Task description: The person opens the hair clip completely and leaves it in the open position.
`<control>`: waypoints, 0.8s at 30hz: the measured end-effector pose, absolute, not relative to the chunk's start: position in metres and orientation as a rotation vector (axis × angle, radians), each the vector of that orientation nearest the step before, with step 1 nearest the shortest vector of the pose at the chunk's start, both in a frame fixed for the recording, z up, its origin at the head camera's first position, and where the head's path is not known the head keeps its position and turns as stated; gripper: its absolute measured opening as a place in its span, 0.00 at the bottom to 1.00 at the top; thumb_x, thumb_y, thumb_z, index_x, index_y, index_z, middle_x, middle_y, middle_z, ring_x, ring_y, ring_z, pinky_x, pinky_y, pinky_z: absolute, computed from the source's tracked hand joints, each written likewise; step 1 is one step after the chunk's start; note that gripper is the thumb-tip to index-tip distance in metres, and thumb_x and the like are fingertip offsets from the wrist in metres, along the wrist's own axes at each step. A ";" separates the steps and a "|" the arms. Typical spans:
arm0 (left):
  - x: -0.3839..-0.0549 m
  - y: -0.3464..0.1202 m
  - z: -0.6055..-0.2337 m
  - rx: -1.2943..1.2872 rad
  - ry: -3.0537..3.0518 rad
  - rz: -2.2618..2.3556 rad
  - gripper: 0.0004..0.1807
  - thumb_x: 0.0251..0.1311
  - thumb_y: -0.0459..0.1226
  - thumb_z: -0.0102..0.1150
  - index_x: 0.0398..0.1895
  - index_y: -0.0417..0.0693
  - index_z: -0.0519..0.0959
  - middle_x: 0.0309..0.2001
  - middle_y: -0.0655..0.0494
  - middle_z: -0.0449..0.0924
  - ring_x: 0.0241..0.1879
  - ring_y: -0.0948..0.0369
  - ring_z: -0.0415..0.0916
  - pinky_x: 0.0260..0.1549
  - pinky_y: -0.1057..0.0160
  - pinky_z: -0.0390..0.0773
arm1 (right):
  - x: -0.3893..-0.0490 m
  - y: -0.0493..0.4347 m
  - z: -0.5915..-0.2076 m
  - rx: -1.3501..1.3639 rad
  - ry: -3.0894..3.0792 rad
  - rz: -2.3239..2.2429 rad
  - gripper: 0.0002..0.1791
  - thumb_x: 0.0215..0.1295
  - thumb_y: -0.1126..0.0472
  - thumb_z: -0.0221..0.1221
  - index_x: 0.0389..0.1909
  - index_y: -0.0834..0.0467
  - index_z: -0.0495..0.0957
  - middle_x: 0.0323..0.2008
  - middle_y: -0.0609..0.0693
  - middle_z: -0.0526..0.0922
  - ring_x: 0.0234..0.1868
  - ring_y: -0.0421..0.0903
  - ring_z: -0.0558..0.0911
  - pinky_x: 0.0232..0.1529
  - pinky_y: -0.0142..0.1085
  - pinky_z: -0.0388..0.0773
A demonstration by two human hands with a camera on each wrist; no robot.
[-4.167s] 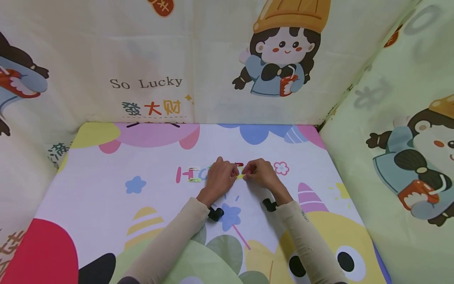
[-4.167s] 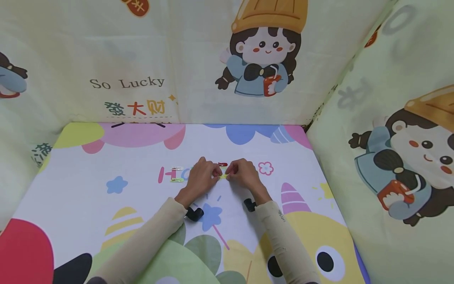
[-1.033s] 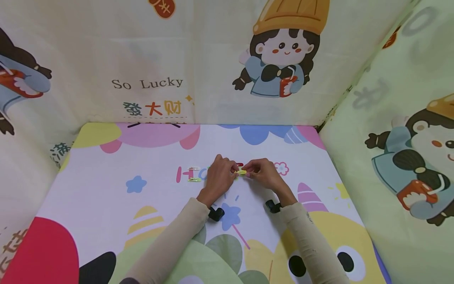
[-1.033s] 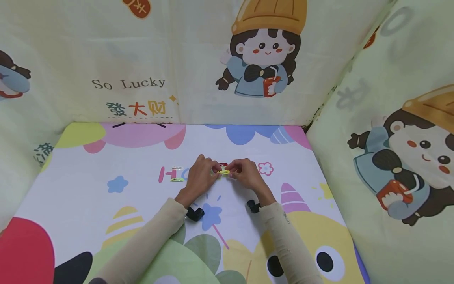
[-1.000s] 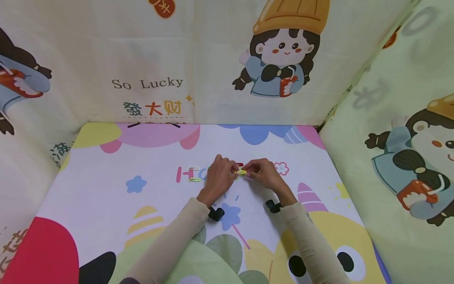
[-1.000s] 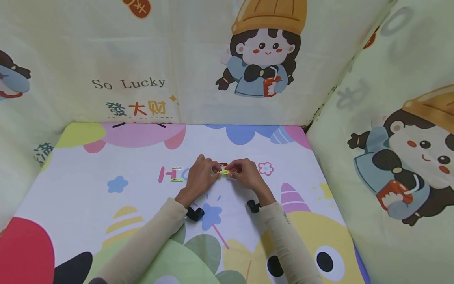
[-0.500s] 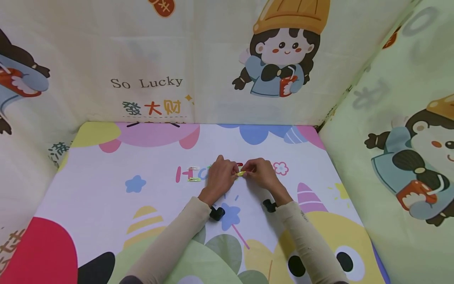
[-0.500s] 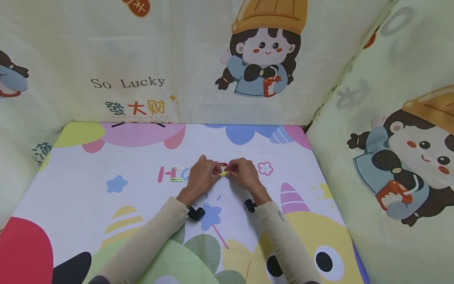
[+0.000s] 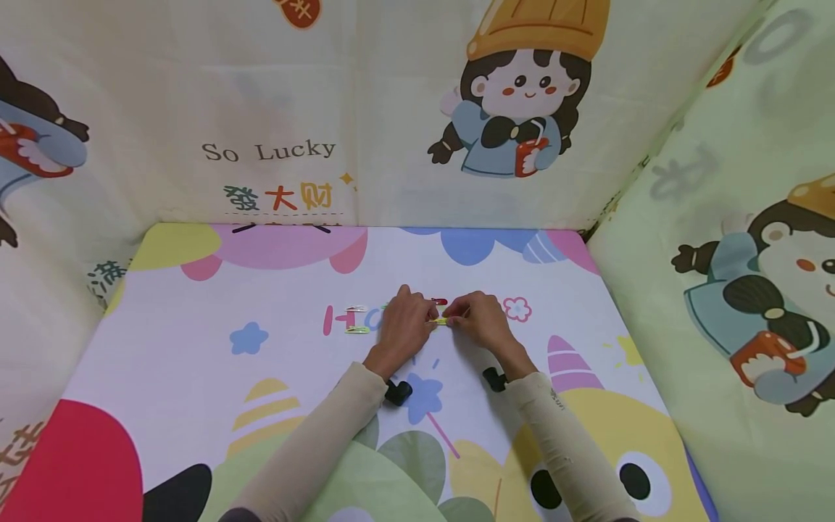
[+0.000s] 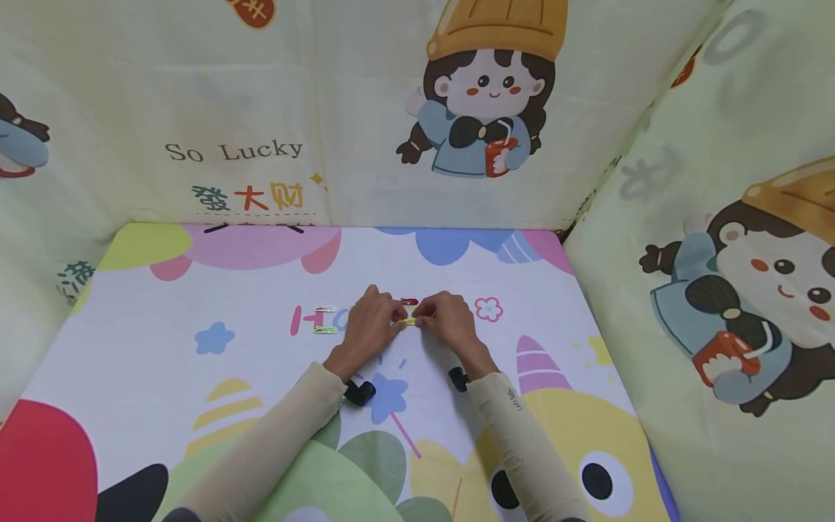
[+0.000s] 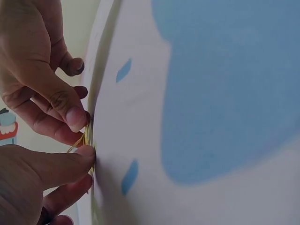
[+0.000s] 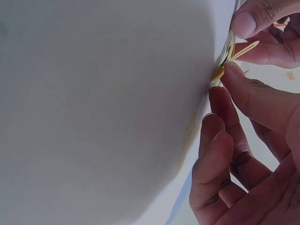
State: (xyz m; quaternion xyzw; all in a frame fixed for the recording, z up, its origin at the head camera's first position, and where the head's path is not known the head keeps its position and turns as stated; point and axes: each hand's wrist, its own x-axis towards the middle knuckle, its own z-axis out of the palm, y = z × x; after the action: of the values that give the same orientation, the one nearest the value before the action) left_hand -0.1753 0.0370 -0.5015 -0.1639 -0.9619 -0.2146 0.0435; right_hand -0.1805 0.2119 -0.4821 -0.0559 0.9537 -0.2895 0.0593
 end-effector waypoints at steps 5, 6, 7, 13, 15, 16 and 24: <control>-0.173 0.034 -0.500 -0.515 -2.933 -0.625 0.14 0.60 0.44 0.79 0.48 0.56 0.91 0.35 0.58 0.87 0.41 0.58 0.69 0.41 0.61 0.73 | -0.179 0.213 -0.480 -0.155 2.886 -0.871 0.04 0.64 0.63 0.74 0.39 0.53 0.92 0.35 0.49 0.91 0.34 0.45 0.83 0.36 0.37 0.79; -0.172 0.032 -0.499 -0.522 -2.926 -0.618 0.16 0.60 0.45 0.78 0.50 0.56 0.91 0.36 0.57 0.87 0.42 0.57 0.70 0.42 0.61 0.74 | -0.178 0.214 -0.480 -0.155 2.890 -0.871 0.04 0.64 0.63 0.74 0.39 0.53 0.92 0.35 0.49 0.91 0.34 0.45 0.84 0.36 0.37 0.78; -0.171 0.031 -0.498 -0.529 -2.915 -0.613 0.17 0.60 0.45 0.78 0.52 0.56 0.90 0.38 0.57 0.87 0.43 0.57 0.70 0.43 0.60 0.74 | -0.178 0.214 -0.479 -0.154 2.896 -0.875 0.04 0.65 0.63 0.74 0.40 0.53 0.92 0.35 0.49 0.91 0.34 0.46 0.84 0.36 0.37 0.78; -0.169 0.015 -0.492 -0.547 -2.832 -0.595 0.25 0.64 0.50 0.74 0.62 0.56 0.84 0.54 0.52 0.84 0.57 0.52 0.71 0.56 0.53 0.75 | -0.178 0.218 -0.474 -0.159 2.955 -0.850 0.09 0.68 0.56 0.71 0.47 0.52 0.91 0.39 0.49 0.92 0.39 0.49 0.86 0.40 0.42 0.80; -0.168 0.009 -0.490 -0.548 -2.810 -0.588 0.29 0.65 0.52 0.72 0.67 0.56 0.81 0.61 0.50 0.81 0.63 0.50 0.69 0.61 0.50 0.74 | -0.178 0.218 -0.472 -0.161 2.982 -0.836 0.13 0.68 0.53 0.71 0.50 0.52 0.90 0.43 0.49 0.92 0.44 0.50 0.86 0.44 0.44 0.81; -0.168 0.005 -0.489 -0.548 -2.799 -0.588 0.31 0.64 0.54 0.72 0.68 0.56 0.80 0.65 0.50 0.79 0.66 0.49 0.68 0.62 0.49 0.74 | -0.177 0.219 -0.472 -0.172 2.997 -0.828 0.14 0.68 0.53 0.71 0.52 0.52 0.89 0.45 0.49 0.92 0.46 0.51 0.85 0.46 0.46 0.80; -0.163 -0.024 -0.484 -0.577 -2.732 -0.543 0.53 0.58 0.66 0.70 0.82 0.52 0.65 0.85 0.40 0.51 0.84 0.41 0.47 0.73 0.37 0.65 | -0.172 0.217 -0.469 -0.267 3.105 -0.731 0.35 0.63 0.47 0.75 0.70 0.52 0.79 0.67 0.56 0.83 0.64 0.59 0.74 0.60 0.54 0.78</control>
State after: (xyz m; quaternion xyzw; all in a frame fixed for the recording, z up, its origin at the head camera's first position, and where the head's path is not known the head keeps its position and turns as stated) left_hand -0.1633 -0.0237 -0.4838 -0.2005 -0.9499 -0.1888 0.1480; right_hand -0.1720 0.2169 -0.4687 -0.0833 0.9696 -0.2282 -0.0297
